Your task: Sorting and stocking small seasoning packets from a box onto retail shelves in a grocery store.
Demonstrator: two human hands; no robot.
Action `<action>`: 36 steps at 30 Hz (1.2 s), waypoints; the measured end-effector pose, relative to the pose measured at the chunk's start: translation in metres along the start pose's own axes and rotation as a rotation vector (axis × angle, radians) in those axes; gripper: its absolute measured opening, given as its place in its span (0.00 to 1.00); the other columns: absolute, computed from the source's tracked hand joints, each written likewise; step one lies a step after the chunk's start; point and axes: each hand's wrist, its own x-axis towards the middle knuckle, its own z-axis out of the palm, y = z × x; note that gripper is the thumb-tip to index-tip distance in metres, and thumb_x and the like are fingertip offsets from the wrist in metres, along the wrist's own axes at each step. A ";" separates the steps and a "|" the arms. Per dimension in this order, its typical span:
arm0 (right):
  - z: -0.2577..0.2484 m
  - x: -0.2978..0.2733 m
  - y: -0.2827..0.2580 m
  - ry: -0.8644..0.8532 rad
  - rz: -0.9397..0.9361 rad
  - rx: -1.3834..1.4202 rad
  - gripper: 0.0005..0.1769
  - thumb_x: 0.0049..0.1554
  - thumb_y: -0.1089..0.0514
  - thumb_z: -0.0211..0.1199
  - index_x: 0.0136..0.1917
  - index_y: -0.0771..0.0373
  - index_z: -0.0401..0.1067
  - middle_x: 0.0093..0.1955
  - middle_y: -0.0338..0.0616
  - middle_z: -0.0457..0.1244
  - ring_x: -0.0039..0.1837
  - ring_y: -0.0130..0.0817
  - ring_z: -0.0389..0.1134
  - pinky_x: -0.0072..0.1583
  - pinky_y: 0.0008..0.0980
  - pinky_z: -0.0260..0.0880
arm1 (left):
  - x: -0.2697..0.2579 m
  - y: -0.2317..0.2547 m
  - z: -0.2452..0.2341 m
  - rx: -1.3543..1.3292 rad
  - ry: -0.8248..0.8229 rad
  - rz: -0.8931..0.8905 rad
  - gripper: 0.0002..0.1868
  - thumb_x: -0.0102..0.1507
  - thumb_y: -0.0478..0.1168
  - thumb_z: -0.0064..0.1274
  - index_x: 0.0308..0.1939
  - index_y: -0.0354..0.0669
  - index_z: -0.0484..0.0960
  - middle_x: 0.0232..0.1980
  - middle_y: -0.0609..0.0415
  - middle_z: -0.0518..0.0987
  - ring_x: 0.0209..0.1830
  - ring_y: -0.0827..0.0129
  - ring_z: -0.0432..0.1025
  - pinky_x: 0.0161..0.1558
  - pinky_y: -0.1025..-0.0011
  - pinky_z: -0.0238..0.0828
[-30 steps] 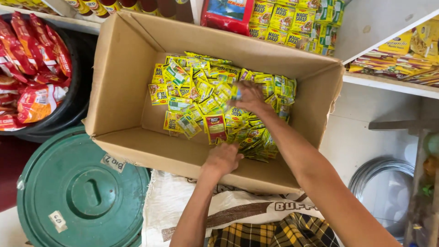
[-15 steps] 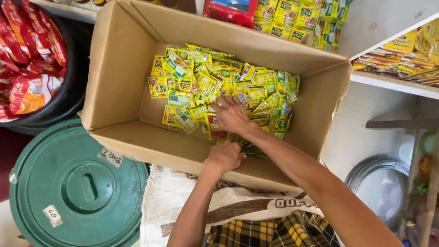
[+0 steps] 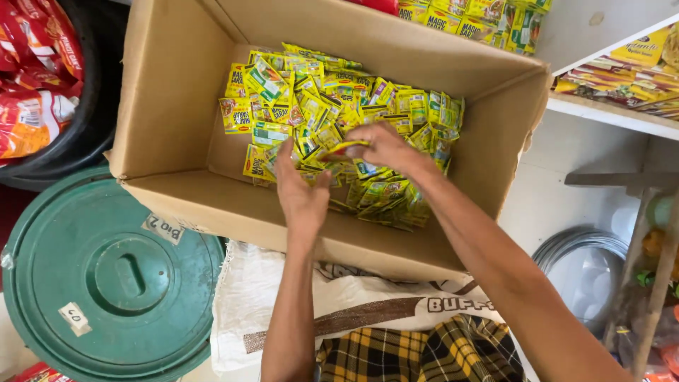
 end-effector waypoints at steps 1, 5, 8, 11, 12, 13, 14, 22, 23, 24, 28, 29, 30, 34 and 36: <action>-0.005 0.001 -0.008 0.002 0.001 0.002 0.09 0.52 0.63 0.66 0.47 0.60 0.80 0.38 0.41 0.70 0.41 0.31 0.69 0.46 0.33 0.70 | 0.004 0.002 -0.001 0.001 -0.003 0.001 0.38 0.56 0.30 0.60 0.70 0.29 0.64 0.70 0.33 0.66 0.72 0.42 0.60 0.72 0.53 0.56; -0.021 0.001 -0.044 -0.055 -0.058 0.236 0.10 0.60 0.58 0.69 0.53 0.62 0.77 0.44 0.40 0.69 0.47 0.27 0.67 0.50 0.31 0.70 | 0.008 -0.016 0.009 0.013 -0.084 -0.066 0.32 0.55 0.33 0.68 0.62 0.36 0.75 0.61 0.38 0.74 0.60 0.47 0.66 0.57 0.54 0.62; -0.027 0.000 -0.051 -0.015 -0.029 0.549 0.19 0.60 0.53 0.68 0.62 0.63 0.74 0.54 0.42 0.70 0.56 0.31 0.69 0.57 0.32 0.72 | 0.004 -0.029 0.019 -0.296 -0.119 -0.199 0.18 0.63 0.33 0.64 0.57 0.40 0.82 0.51 0.48 0.82 0.49 0.60 0.73 0.50 0.62 0.72; -0.013 0.007 0.008 0.170 0.090 0.576 0.32 0.59 0.45 0.69 0.70 0.63 0.68 0.65 0.48 0.67 0.65 0.38 0.68 0.65 0.38 0.68 | 0.007 -0.015 0.007 -0.714 0.017 -0.305 0.12 0.67 0.34 0.61 0.55 0.42 0.83 0.48 0.57 0.85 0.45 0.71 0.76 0.46 0.70 0.75; -0.007 0.011 0.036 0.303 0.175 0.440 0.39 0.58 0.39 0.70 0.73 0.63 0.64 0.70 0.52 0.64 0.70 0.42 0.65 0.69 0.42 0.65 | 0.010 -0.008 0.000 -0.880 0.118 -0.349 0.13 0.66 0.34 0.61 0.55 0.44 0.82 0.48 0.60 0.85 0.44 0.75 0.78 0.43 0.73 0.75; 0.004 0.009 0.050 0.307 0.174 0.439 0.39 0.58 0.39 0.70 0.73 0.63 0.64 0.70 0.52 0.64 0.70 0.42 0.65 0.69 0.42 0.65 | 0.009 -0.006 -0.002 -0.881 0.115 -0.346 0.13 0.66 0.34 0.61 0.55 0.44 0.82 0.48 0.60 0.85 0.44 0.75 0.78 0.43 0.73 0.75; 0.012 0.008 0.063 0.309 0.288 0.103 0.47 0.53 0.36 0.73 0.75 0.61 0.61 0.74 0.56 0.57 0.75 0.49 0.58 0.72 0.49 0.58 | 0.010 -0.005 -0.003 -0.925 0.154 -0.416 0.13 0.66 0.35 0.61 0.54 0.44 0.82 0.48 0.60 0.84 0.43 0.76 0.78 0.41 0.73 0.75; 0.059 -0.005 -0.025 -0.198 0.520 -0.567 0.59 0.42 0.31 0.73 0.81 0.40 0.52 0.83 0.56 0.38 0.81 0.59 0.42 0.73 0.65 0.46 | 0.009 -0.003 0.003 -0.991 0.178 -0.458 0.14 0.65 0.36 0.61 0.55 0.44 0.81 0.49 0.59 0.84 0.43 0.76 0.78 0.40 0.72 0.76; 0.063 -0.006 -0.026 -0.222 0.422 -0.570 0.55 0.43 0.35 0.73 0.80 0.41 0.55 0.81 0.55 0.43 0.80 0.57 0.46 0.72 0.63 0.49 | 0.010 -0.005 0.004 -0.994 0.184 -0.456 0.15 0.65 0.36 0.61 0.56 0.44 0.81 0.49 0.59 0.84 0.43 0.75 0.78 0.40 0.72 0.76; 0.071 -0.007 -0.027 -0.252 0.323 -0.569 0.52 0.44 0.40 0.73 0.79 0.43 0.58 0.79 0.54 0.49 0.78 0.55 0.50 0.71 0.60 0.53 | 0.008 -0.007 0.003 -0.993 0.192 -0.460 0.15 0.65 0.36 0.62 0.56 0.44 0.81 0.49 0.58 0.84 0.43 0.75 0.78 0.40 0.72 0.76; 0.056 0.008 -0.006 -0.058 0.325 -0.195 0.40 0.49 0.45 0.69 0.74 0.49 0.64 0.71 0.47 0.63 0.64 0.52 0.64 0.65 0.50 0.65 | 0.008 -0.009 -0.001 -1.031 0.212 -0.479 0.15 0.65 0.36 0.61 0.55 0.43 0.80 0.49 0.57 0.84 0.42 0.73 0.79 0.39 0.70 0.76; 0.046 0.013 0.006 0.161 0.371 -0.103 0.32 0.53 0.50 0.66 0.70 0.54 0.67 0.68 0.48 0.65 0.56 0.49 0.68 0.61 0.46 0.69 | 0.008 -0.010 -0.001 -1.054 0.224 -0.495 0.14 0.66 0.37 0.61 0.55 0.43 0.80 0.48 0.57 0.85 0.41 0.73 0.79 0.39 0.70 0.76; 0.035 0.019 0.019 0.380 0.413 -0.011 0.23 0.57 0.55 0.63 0.65 0.59 0.70 0.65 0.49 0.68 0.48 0.47 0.72 0.58 0.41 0.73 | 0.008 -0.011 -0.001 -1.078 0.237 -0.512 0.13 0.67 0.38 0.60 0.54 0.43 0.79 0.48 0.57 0.85 0.41 0.72 0.79 0.38 0.69 0.76; 0.015 0.002 0.136 0.638 0.475 -0.363 0.29 0.56 0.55 0.68 0.69 0.63 0.69 0.71 0.59 0.63 0.71 0.53 0.65 0.72 0.45 0.65 | 0.009 -0.014 0.002 -1.129 0.243 -0.527 0.12 0.68 0.39 0.60 0.53 0.42 0.79 0.48 0.56 0.84 0.41 0.72 0.79 0.39 0.68 0.77; 0.001 -0.014 0.103 0.518 0.673 -0.409 0.47 0.46 0.53 0.73 0.75 0.64 0.60 0.76 0.65 0.53 0.77 0.62 0.55 0.73 0.54 0.55 | 0.013 -0.003 0.002 -1.157 0.221 -0.540 0.13 0.67 0.39 0.59 0.54 0.43 0.79 0.48 0.57 0.84 0.42 0.73 0.79 0.39 0.68 0.78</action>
